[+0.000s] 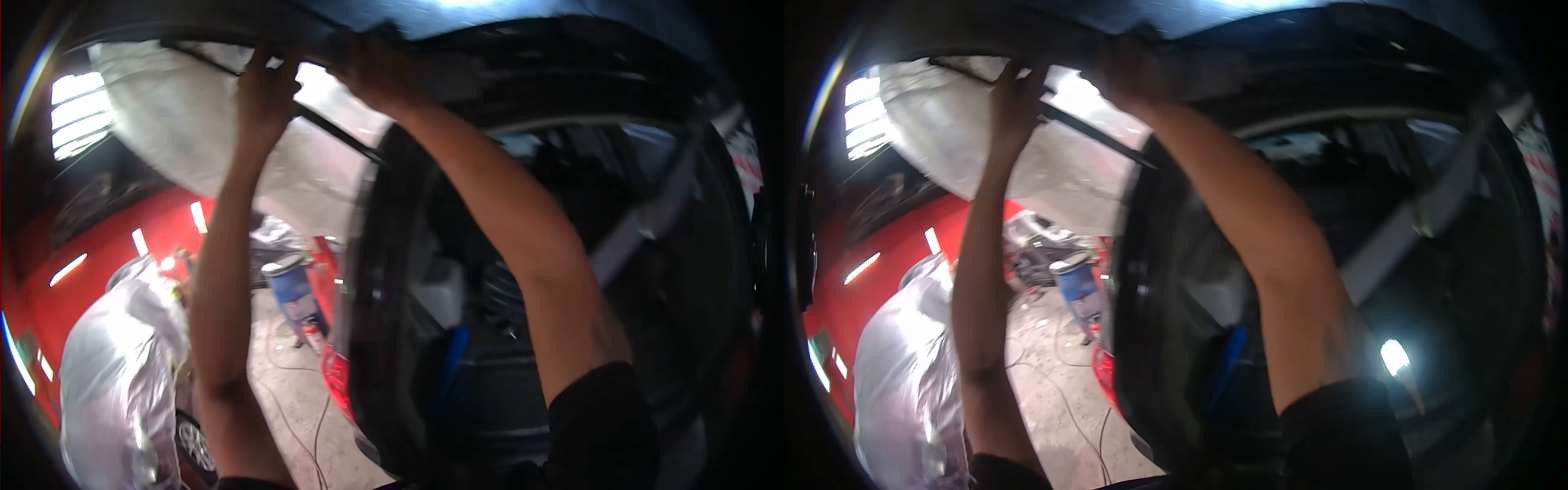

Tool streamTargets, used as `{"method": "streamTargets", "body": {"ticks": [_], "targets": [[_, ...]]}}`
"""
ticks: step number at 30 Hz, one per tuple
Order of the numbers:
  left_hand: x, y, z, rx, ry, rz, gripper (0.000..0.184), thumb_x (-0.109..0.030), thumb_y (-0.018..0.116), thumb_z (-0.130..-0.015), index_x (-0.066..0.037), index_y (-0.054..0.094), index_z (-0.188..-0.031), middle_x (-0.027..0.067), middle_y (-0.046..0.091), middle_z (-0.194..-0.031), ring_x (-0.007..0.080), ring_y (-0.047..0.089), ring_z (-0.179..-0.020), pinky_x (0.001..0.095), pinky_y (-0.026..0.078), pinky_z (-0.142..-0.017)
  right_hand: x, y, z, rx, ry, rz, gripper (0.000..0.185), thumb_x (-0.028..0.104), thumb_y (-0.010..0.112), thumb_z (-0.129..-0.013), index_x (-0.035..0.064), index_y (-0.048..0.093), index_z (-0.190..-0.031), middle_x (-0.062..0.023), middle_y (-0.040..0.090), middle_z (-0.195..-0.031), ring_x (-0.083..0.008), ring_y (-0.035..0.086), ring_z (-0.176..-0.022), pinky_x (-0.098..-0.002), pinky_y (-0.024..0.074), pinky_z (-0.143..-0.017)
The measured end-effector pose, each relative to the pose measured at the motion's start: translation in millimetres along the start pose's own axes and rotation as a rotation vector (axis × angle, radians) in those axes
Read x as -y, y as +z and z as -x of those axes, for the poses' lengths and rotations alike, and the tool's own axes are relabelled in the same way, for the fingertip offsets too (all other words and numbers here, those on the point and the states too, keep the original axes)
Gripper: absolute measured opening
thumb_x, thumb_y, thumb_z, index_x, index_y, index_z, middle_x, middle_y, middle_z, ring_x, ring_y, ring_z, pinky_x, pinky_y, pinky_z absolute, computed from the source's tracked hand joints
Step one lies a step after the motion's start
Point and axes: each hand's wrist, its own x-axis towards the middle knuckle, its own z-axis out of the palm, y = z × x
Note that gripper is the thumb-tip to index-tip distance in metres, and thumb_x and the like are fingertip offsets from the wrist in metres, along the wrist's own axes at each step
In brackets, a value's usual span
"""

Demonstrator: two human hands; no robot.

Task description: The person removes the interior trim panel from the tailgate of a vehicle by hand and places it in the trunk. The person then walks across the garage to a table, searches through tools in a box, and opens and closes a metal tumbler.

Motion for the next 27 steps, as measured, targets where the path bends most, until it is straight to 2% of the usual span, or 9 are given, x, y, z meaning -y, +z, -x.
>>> {"method": "streamTargets", "body": {"ticks": [1, 5, 6, 8, 12, 16, 18, 24, 27], "targets": [[-5.4, -0.1, 27.3, 0.08, -0.023, 0.029, 0.035, -0.033, 0.067, -0.096, 0.001, 0.062, -0.099, 0.0153, 0.067, -0.067, 0.0242, 0.068, -0.06, 0.0403, 0.05, -0.058, -8.5, -1.5, 2.0, 0.128, -0.007, 0.067, 0.058, 0.041, 0.064, -0.095, -0.0015, 0.055, -0.133, -0.023, 0.065, -0.112, -0.0418, 0.066, -0.096, -0.0531, 0.0551, -0.081], [-22.2, 3.3, 159.7, 0.531, 0.199, -0.182, 0.024, -0.023, 0.068, -0.096, 0.0, 0.062, -0.098, 0.019, 0.061, -0.069, 0.0343, 0.066, -0.066, 0.0392, 0.049, -0.061, -8.4, -52.6, 105.0, 0.303, -0.24, 0.418, 0.047, 0.024, 0.057, -0.09, -0.0034, 0.06, -0.128, -0.0248, 0.063, -0.12, -0.0378, 0.06, -0.113, -0.0525, 0.0518, -0.091], [-38.5, -1.5, 189.9, 0.729, 0.107, 0.045, 0.022, -0.018, 0.074, -0.092, 0.0, 0.063, -0.099, 0.0175, 0.064, -0.079, 0.0368, 0.065, -0.069, 0.0414, 0.051, -0.065, 5.8, -92.9, 120.1, 0.66, -0.254, 0.346, 0.04, 0.025, 0.056, -0.091, -0.0025, 0.064, -0.12, -0.0239, 0.063, -0.122, -0.037, 0.06, -0.112, -0.0529, 0.0515, -0.09], [-38.1, -5.5, 240.7, 0.82, 0.318, 0.051, 0.026, -0.014, 0.08, -0.084, -0.002, 0.064, -0.1, 0.0144, 0.066, -0.099, 0.0375, 0.064, -0.092, 0.0452, 0.053, -0.078, 10.4, -121.7, 187.0, 0.59, -0.498, 0.234, 0.031, 0.023, 0.055, -0.093, -0.0011, 0.067, -0.108, -0.0204, 0.063, -0.113, -0.0352, 0.062, -0.108, -0.0477, 0.0523, -0.083], [-48.2, -9.1, 288.3, 0.878, 0.403, 0.128, 0.031, -0.016, 0.081, -0.08, -0.002, 0.065, -0.101, 0.0155, 0.064, -0.111, 0.0411, 0.056, -0.121, 0.0531, 0.042, -0.107, 63.3, -204.2, 268.7, 0.866, -0.293, -0.214, 0.03, 0.022, 0.062, -0.092, 0.0028, 0.063, -0.115, -0.0163, 0.062, -0.1, -0.0337, 0.065, -0.093, -0.0458, 0.0537, -0.074], [-31.0, 7.0, 309.7, 0.903, 0.432, 0.164, 0.035, -0.02, 0.081, -0.08, -0.001, 0.067, -0.107, 0.0156, 0.063, -0.12, 0.0405, 0.051, -0.131, 0.0571, 0.036, -0.114, 108.4, -257.2, 323.1, 1.064, 0.056, -0.401, 0.034, 0.023, 0.067, -0.093, 0.0029, 0.063, -0.121, -0.0177, 0.063, -0.093, -0.0364, 0.066, -0.083, -0.0463, 0.0531, -0.07], [-12.6, 26.3, 322.2, 0.901, 0.399, 0.219, 0.035, -0.021, 0.081, -0.081, -0.001, 0.067, -0.107, 0.0161, 0.063, -0.12, 0.0404, 0.051, -0.131, 0.057, 0.035, -0.115, 115.3, -275.7, 360.2, 1.086, 0.299, -0.434, 0.037, 0.024, 0.066, -0.096, 0.0022, 0.064, -0.126, -0.0198, 0.065, -0.089, -0.0394, 0.067, -0.084, -0.0478, 0.054, -0.074], [35.3, 50.4, 347.5, 0.954, 0.147, 0.178, 0.033, -0.016, 0.076, -0.083, 0.0, 0.066, -0.109, 0.0171, 0.067, -0.116, 0.0362, 0.06, -0.116, 0.049, 0.042, -0.103, 101.6, -331.7, 432.3, 1.23, 0.977, -0.443, 0.055, 0.041, 0.055, -0.103, -0.0028, 0.06, -0.135, -0.0234, 0.07, -0.123, -0.0336, 0.069, -0.11, -0.0443, 0.0556, -0.095], [31.0, 49.1, 359.4, 0.894, -0.026, 0.259, 0.032, -0.015, 0.076, -0.083, 0.001, 0.066, -0.109, 0.0174, 0.067, -0.115, 0.0369, 0.06, -0.116, 0.0489, 0.042, -0.101, 75.3, -363.7, 448.5, 1.105, 1.307, -0.332, 0.057, 0.048, 0.052, -0.105, 0.0004, 0.063, -0.134, -0.0208, 0.074, -0.115, -0.031, 0.072, -0.104, -0.0436, 0.0561, -0.095]]}}
